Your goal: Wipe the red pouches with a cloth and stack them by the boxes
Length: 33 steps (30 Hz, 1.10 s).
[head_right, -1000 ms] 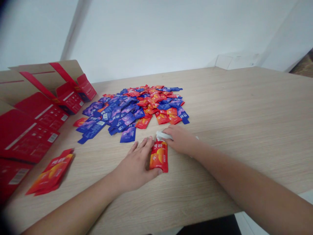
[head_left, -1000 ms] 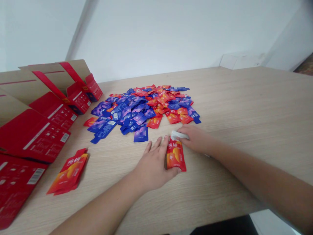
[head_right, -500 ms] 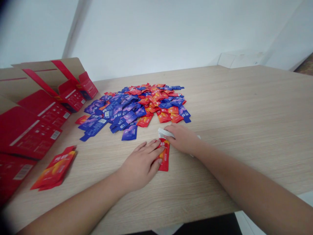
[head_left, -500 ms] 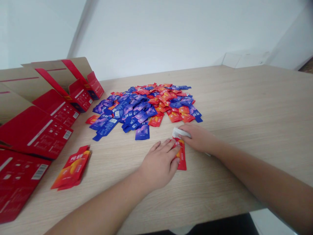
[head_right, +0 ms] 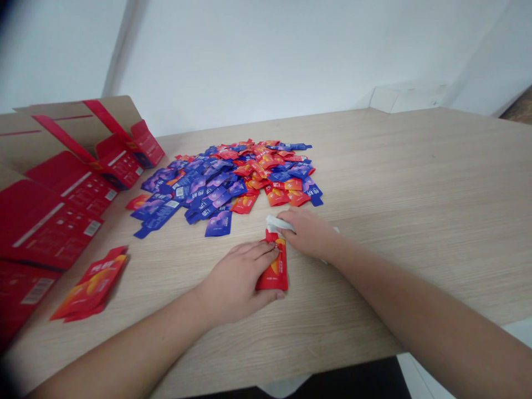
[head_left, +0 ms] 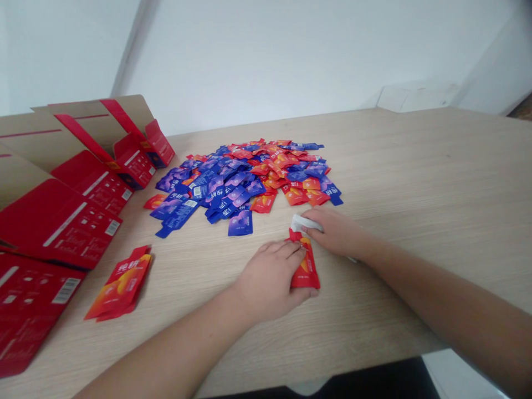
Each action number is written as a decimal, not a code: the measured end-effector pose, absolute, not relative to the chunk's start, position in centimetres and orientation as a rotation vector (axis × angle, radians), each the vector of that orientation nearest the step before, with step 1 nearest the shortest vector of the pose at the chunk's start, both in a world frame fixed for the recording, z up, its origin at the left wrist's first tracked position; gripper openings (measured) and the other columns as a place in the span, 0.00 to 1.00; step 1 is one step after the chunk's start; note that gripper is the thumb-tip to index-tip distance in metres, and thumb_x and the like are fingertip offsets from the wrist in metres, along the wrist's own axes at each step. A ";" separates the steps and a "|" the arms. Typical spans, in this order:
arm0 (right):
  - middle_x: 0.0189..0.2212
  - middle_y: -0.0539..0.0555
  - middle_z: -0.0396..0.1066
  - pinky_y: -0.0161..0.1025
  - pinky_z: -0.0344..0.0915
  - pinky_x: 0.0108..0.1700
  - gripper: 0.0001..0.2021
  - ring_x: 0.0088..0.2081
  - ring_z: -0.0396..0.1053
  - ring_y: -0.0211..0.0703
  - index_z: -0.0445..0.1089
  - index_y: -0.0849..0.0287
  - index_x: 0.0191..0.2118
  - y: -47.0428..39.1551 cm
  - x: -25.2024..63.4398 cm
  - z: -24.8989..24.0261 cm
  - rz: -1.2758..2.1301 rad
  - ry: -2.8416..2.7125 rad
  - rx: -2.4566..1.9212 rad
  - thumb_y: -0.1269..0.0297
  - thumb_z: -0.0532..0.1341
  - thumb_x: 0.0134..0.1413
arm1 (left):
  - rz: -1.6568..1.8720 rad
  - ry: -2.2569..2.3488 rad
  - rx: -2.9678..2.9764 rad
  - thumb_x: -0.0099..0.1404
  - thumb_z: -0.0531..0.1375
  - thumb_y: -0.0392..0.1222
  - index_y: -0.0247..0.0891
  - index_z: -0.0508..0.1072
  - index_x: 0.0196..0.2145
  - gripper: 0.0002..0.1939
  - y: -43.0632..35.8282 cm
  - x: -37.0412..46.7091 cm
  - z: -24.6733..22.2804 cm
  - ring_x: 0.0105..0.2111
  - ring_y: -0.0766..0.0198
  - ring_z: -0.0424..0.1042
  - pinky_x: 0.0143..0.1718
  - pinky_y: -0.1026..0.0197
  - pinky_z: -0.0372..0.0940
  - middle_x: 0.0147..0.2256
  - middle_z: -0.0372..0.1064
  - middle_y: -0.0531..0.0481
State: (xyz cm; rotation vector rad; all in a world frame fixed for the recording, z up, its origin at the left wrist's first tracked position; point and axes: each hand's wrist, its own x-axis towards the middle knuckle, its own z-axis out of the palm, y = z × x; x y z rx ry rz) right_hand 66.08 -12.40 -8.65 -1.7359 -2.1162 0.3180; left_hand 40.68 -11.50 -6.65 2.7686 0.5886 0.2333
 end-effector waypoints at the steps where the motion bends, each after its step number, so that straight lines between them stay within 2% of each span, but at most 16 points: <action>1: 0.51 0.60 0.77 0.49 0.67 0.56 0.11 0.53 0.74 0.56 0.76 0.55 0.53 -12.4 66.1 -8.6 0.326 -2.118 -1.731 0.63 0.61 0.70 | 0.242 0.584 2.769 0.68 0.68 0.65 0.37 0.72 0.64 0.37 -11.5 40.7 -6.5 0.63 0.43 0.71 0.67 0.42 0.62 0.64 0.72 0.38; 3: 0.50 0.60 0.77 0.50 0.67 0.55 0.10 0.52 0.74 0.56 0.76 0.55 0.51 -12.4 66.1 -8.6 0.339 -2.118 -1.721 0.63 0.61 0.70 | 0.235 0.573 2.782 0.68 0.69 0.65 0.39 0.76 0.57 0.31 -11.5 40.8 -6.4 0.55 0.44 0.76 0.61 0.43 0.67 0.56 0.77 0.41; 6: 0.50 0.60 0.78 0.50 0.68 0.54 0.10 0.51 0.74 0.56 0.77 0.54 0.51 -12.4 66.1 -8.5 0.344 -2.112 -1.709 0.63 0.62 0.69 | 0.203 0.536 2.824 0.71 0.66 0.65 0.41 0.79 0.48 0.24 -11.6 40.7 -6.4 0.47 0.47 0.77 0.53 0.45 0.70 0.47 0.78 0.45; 8: 0.50 0.60 0.78 0.51 0.68 0.54 0.10 0.51 0.74 0.57 0.77 0.54 0.51 -12.4 66.1 -8.5 0.342 -2.114 -1.714 0.63 0.62 0.69 | 0.212 0.503 2.829 0.73 0.65 0.64 0.42 0.79 0.46 0.22 -11.7 40.7 -6.6 0.47 0.48 0.77 0.51 0.46 0.69 0.47 0.77 0.46; 11: 0.51 0.60 0.78 0.51 0.68 0.54 0.11 0.51 0.74 0.57 0.77 0.55 0.52 -12.4 66.1 -8.6 0.342 -2.118 -1.722 0.63 0.62 0.68 | 0.261 0.452 2.784 0.72 0.67 0.61 0.45 0.78 0.50 0.19 -11.8 40.5 -6.9 0.49 0.49 0.75 0.53 0.47 0.68 0.48 0.76 0.48; 15: 0.49 0.59 0.79 0.50 0.68 0.54 0.09 0.50 0.74 0.56 0.77 0.55 0.50 -12.5 66.1 -8.6 0.346 -2.065 -1.705 0.63 0.62 0.68 | 0.403 0.538 2.683 0.66 0.71 0.65 0.40 0.72 0.57 0.33 -11.7 40.2 -7.0 0.56 0.43 0.71 0.60 0.42 0.64 0.55 0.73 0.40; 17: 0.48 0.58 0.79 0.50 0.68 0.54 0.09 0.50 0.74 0.55 0.77 0.54 0.50 -12.6 66.1 -8.6 0.336 -2.023 -1.690 0.63 0.62 0.69 | 0.466 0.627 2.638 0.68 0.69 0.64 0.37 0.70 0.60 0.34 -11.5 40.0 -7.1 0.58 0.42 0.70 0.63 0.41 0.63 0.57 0.72 0.36; 19: 0.48 0.58 0.79 0.50 0.69 0.54 0.09 0.50 0.74 0.55 0.76 0.54 0.50 -12.6 66.2 -8.6 0.327 -1.995 -1.677 0.63 0.61 0.69 | 0.462 0.694 2.619 0.70 0.68 0.60 0.38 0.69 0.60 0.31 -11.3 39.9 -7.2 0.59 0.42 0.70 0.64 0.41 0.63 0.58 0.71 0.37; 22: 0.49 0.58 0.78 0.52 0.69 0.55 0.11 0.50 0.74 0.56 0.75 0.53 0.53 -12.7 66.3 -8.8 0.291 -1.929 -1.668 0.61 0.62 0.69 | 0.401 0.741 2.596 0.68 0.70 0.58 0.42 0.70 0.60 0.31 -10.9 39.9 -7.5 0.62 0.42 0.69 0.66 0.40 0.61 0.61 0.71 0.40; 26: 0.51 0.58 0.76 0.53 0.69 0.54 0.13 0.51 0.74 0.57 0.72 0.52 0.55 -13.4 66.2 -8.0 0.312 -1.893 -1.525 0.59 0.62 0.68 | 0.380 0.787 2.560 0.64 0.73 0.57 0.41 0.61 0.70 0.44 -10.6 40.3 -7.7 0.66 0.42 0.67 0.70 0.40 0.59 0.67 0.67 0.38; 30: 0.47 0.55 0.77 0.48 0.71 0.52 0.11 0.47 0.74 0.52 0.75 0.51 0.51 -15.0 65.1 -5.7 0.682 -2.041 -1.338 0.60 0.64 0.65 | 0.316 0.871 2.565 0.62 0.73 0.58 0.36 0.49 0.76 0.57 -10.5 40.5 -7.9 0.72 0.38 0.61 0.73 0.36 0.56 0.74 0.55 0.31; 33: 0.43 0.51 0.79 0.46 0.73 0.51 0.09 0.45 0.76 0.51 0.79 0.46 0.44 -15.9 64.1 -4.4 1.027 -2.245 -1.269 0.67 0.65 0.60 | 0.306 0.864 2.559 0.63 0.71 0.57 0.37 0.37 0.78 0.62 -10.7 40.4 -8.1 0.73 0.40 0.60 0.74 0.35 0.53 0.75 0.54 0.31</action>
